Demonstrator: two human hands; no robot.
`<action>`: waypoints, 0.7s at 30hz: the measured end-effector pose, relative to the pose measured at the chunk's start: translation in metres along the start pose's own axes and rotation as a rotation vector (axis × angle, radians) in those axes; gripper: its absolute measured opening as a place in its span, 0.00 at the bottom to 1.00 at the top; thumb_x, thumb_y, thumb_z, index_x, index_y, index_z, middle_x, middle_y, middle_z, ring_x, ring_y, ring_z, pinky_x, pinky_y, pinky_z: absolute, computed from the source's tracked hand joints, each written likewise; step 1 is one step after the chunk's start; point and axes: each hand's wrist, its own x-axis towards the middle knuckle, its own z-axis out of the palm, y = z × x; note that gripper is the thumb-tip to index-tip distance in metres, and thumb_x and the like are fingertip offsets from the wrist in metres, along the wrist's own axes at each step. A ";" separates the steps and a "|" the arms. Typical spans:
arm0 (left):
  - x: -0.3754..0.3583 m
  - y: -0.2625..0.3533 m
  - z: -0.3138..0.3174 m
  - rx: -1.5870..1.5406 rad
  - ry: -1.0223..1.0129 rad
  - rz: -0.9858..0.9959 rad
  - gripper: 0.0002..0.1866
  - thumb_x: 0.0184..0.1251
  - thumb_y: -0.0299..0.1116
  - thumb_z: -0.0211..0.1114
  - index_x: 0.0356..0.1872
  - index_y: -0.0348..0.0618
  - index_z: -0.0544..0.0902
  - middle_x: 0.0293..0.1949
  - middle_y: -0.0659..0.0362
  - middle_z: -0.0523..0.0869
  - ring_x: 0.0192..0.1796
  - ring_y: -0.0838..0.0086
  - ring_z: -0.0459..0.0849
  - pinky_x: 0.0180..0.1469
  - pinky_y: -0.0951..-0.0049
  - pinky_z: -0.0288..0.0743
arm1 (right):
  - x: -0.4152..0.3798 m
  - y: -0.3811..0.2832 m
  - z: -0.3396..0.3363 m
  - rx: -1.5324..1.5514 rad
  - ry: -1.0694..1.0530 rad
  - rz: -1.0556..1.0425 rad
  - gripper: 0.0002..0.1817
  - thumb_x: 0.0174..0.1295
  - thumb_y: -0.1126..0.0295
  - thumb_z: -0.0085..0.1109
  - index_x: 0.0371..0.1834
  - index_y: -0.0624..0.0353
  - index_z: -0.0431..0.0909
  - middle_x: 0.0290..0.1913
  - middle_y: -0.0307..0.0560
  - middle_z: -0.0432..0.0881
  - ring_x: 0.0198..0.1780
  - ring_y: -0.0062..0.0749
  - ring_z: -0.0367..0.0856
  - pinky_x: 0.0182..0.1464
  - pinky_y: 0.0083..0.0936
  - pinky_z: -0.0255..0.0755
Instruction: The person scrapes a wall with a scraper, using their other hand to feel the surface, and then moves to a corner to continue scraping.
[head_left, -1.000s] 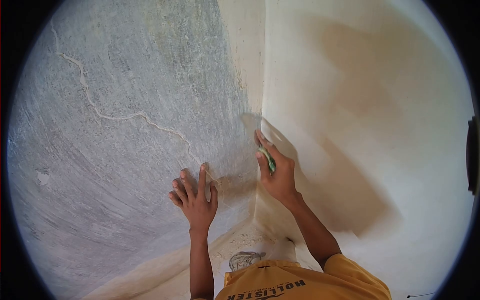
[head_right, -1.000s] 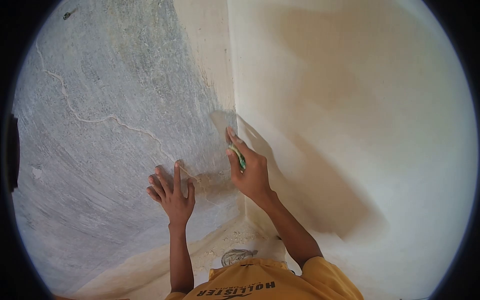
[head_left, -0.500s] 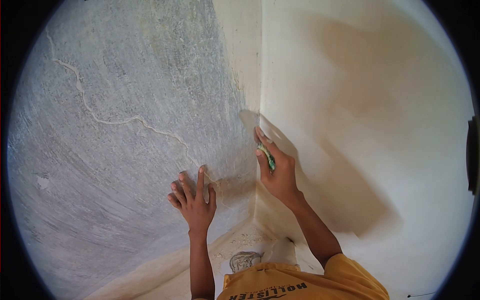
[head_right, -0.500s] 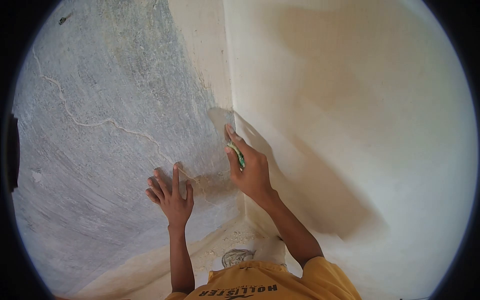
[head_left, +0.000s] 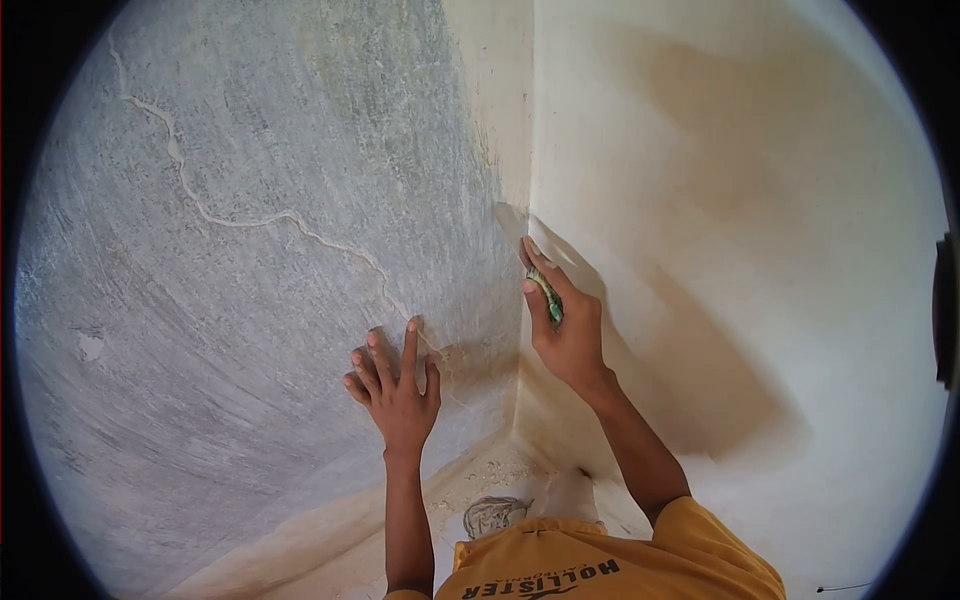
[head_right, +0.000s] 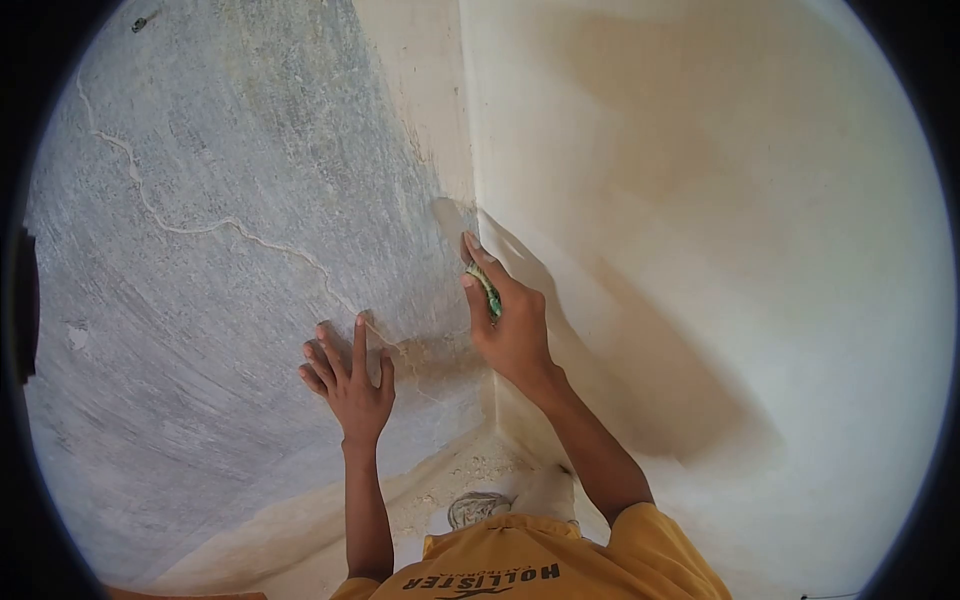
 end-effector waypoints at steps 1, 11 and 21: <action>0.002 0.000 0.001 0.005 0.008 0.000 0.32 0.72 0.48 0.64 0.76 0.67 0.69 0.82 0.45 0.46 0.84 0.51 0.29 0.78 0.44 0.18 | 0.000 0.003 0.000 0.002 0.004 -0.025 0.24 0.69 0.76 0.58 0.70 0.61 0.73 0.56 0.62 0.84 0.50 0.49 0.88 0.48 0.27 0.78; 0.002 0.002 0.002 0.015 -0.003 -0.010 0.32 0.72 0.49 0.63 0.76 0.67 0.68 0.82 0.44 0.44 0.84 0.51 0.28 0.78 0.45 0.17 | -0.001 0.016 0.007 0.054 0.019 -0.069 0.26 0.69 0.76 0.59 0.71 0.61 0.72 0.59 0.62 0.82 0.53 0.50 0.87 0.49 0.27 0.79; 0.004 0.003 0.003 0.039 0.029 -0.003 0.33 0.71 0.50 0.64 0.76 0.68 0.68 0.82 0.45 0.44 0.84 0.51 0.27 0.78 0.45 0.17 | 0.001 0.020 0.003 0.013 0.029 -0.141 0.24 0.69 0.76 0.59 0.69 0.62 0.73 0.59 0.61 0.82 0.56 0.50 0.86 0.51 0.27 0.79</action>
